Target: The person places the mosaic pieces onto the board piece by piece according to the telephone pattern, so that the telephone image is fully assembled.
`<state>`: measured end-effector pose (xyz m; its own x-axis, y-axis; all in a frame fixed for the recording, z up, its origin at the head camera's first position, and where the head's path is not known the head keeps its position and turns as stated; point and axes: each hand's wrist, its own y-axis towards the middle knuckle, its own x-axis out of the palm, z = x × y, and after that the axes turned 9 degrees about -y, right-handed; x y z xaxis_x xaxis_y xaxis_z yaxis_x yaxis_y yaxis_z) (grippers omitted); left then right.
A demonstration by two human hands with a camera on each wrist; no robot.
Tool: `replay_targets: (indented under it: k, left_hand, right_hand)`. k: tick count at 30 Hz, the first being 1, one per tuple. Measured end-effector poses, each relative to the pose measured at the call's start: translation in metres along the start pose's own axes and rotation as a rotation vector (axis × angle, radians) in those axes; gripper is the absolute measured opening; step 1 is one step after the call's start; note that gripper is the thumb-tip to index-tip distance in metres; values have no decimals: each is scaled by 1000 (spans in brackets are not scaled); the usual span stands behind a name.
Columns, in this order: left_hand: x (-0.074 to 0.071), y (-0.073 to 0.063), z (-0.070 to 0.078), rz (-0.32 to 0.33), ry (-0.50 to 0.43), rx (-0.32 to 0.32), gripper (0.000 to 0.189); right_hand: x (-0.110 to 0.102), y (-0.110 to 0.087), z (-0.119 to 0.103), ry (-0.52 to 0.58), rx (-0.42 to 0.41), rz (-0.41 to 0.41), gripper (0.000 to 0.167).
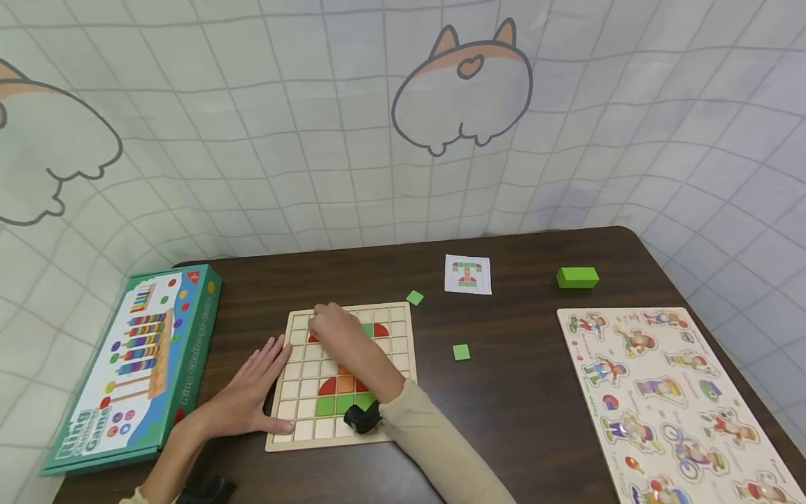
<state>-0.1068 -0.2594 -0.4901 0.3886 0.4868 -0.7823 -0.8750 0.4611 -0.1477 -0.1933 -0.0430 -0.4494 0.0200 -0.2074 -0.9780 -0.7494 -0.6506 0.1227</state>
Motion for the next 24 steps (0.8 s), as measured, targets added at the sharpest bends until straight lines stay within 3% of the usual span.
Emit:
replay_targets:
  k: [5,10,17,20,24]
  left_hand:
    - [1,-1,-1,-6,0,-20,127]
    - [-1,-4,-3,8,-18,-40,127]
    - [-1,-2,-3,-1,-7,-15,127]
    - [0,0,-3,0,-9,-11,127]
    - [1,2,-3,-1,-5,-13,127]
  right_hand:
    - [-19,-38,27,100,-115,71,9]
    - [-28,-103,65,72,-187,119,2]
    - [-35,-191,124,108,-158,50,7]
    - [-44,-211,142,115,-108,-17,12]
    - [-55,-221,154,88,-46,-95,16]
